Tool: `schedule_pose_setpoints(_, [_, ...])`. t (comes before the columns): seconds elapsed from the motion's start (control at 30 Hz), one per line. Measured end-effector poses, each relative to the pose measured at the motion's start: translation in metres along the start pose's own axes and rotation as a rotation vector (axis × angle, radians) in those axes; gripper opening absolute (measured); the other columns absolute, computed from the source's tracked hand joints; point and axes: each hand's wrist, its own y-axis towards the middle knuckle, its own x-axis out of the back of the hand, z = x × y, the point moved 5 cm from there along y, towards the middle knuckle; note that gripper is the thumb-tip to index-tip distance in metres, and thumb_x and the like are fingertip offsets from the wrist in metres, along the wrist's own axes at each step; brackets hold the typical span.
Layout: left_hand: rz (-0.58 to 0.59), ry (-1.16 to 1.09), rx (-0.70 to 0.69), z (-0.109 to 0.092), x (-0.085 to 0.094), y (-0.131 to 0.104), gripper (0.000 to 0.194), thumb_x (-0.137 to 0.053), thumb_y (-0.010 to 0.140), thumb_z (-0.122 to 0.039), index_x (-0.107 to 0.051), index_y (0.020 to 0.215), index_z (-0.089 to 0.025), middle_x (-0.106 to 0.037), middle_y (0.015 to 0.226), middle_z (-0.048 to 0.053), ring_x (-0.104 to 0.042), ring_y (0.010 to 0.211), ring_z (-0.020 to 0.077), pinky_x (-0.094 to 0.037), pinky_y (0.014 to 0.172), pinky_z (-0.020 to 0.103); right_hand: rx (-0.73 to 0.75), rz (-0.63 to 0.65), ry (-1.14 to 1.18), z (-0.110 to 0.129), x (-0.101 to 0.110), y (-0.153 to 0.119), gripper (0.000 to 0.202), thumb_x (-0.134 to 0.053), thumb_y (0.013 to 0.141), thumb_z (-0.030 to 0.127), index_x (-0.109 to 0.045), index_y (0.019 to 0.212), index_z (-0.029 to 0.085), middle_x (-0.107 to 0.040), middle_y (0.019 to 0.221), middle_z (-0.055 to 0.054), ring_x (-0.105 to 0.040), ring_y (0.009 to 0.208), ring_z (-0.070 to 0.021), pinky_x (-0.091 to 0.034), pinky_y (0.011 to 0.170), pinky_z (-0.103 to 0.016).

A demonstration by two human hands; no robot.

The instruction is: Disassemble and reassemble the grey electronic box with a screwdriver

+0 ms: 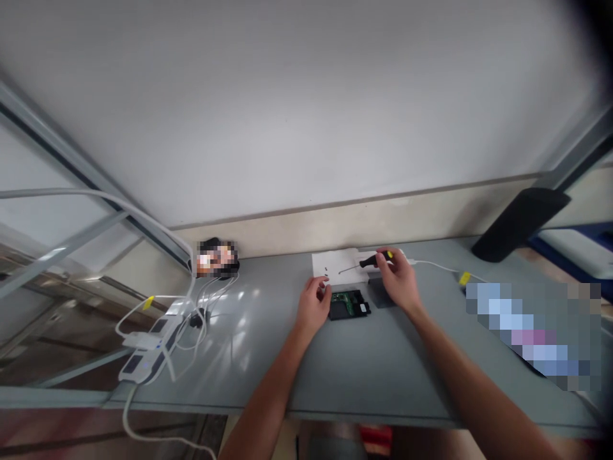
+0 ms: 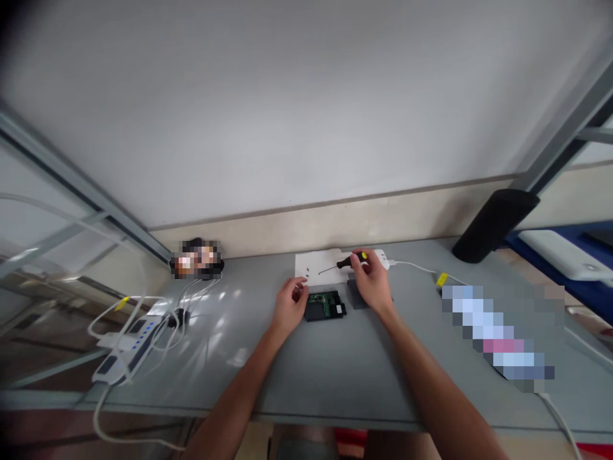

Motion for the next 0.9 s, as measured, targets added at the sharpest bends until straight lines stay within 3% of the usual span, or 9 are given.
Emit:
schedule_pose_setpoints(0.2, [-0.006,0.016,0.034,0.004,-0.001,0.001,0.023,-0.059,0.099,-0.035,-0.068,0.114,-0.021,-0.064,0.094,0.003,-0.059,0.071,0.0131,-0.052,0.075,0.028,-0.025,0.080,0.112,0.008,-0.009,-0.005,0.040,-0.059,0.094,0.057,-0.064,0.110,0.021,-0.066,0.079,-0.003,-0.060,0.066,-0.0165,-0.050,0.061,-0.030])
schedule_pose_setpoints(0.6, [0.030,0.023,-0.012,-0.001,0.000,0.001,0.019,-0.060,0.099,-0.036,-0.071,0.105,-0.022,-0.066,0.091,0.003,-0.063,0.078,0.0155,-0.053,0.077,0.029,-0.066,0.112,0.133,-0.003,-0.014,-0.005,0.043,-0.060,0.093,0.059,-0.064,0.112,0.021,-0.062,0.072,-0.001,-0.053,0.059,-0.0149,-0.041,0.054,-0.028])
schedule_pose_setpoints(0.9, [0.015,0.021,-0.017,-0.002,0.001,0.001,0.016,-0.059,0.099,-0.034,-0.069,0.096,-0.021,-0.065,0.089,0.003,-0.062,0.076,0.0148,-0.052,0.075,0.028,-0.082,0.106,0.122,-0.002,-0.012,-0.005,0.042,-0.061,0.093,0.059,-0.064,0.111,0.022,-0.063,0.075,-0.001,-0.061,0.066,-0.0173,-0.049,0.061,-0.031])
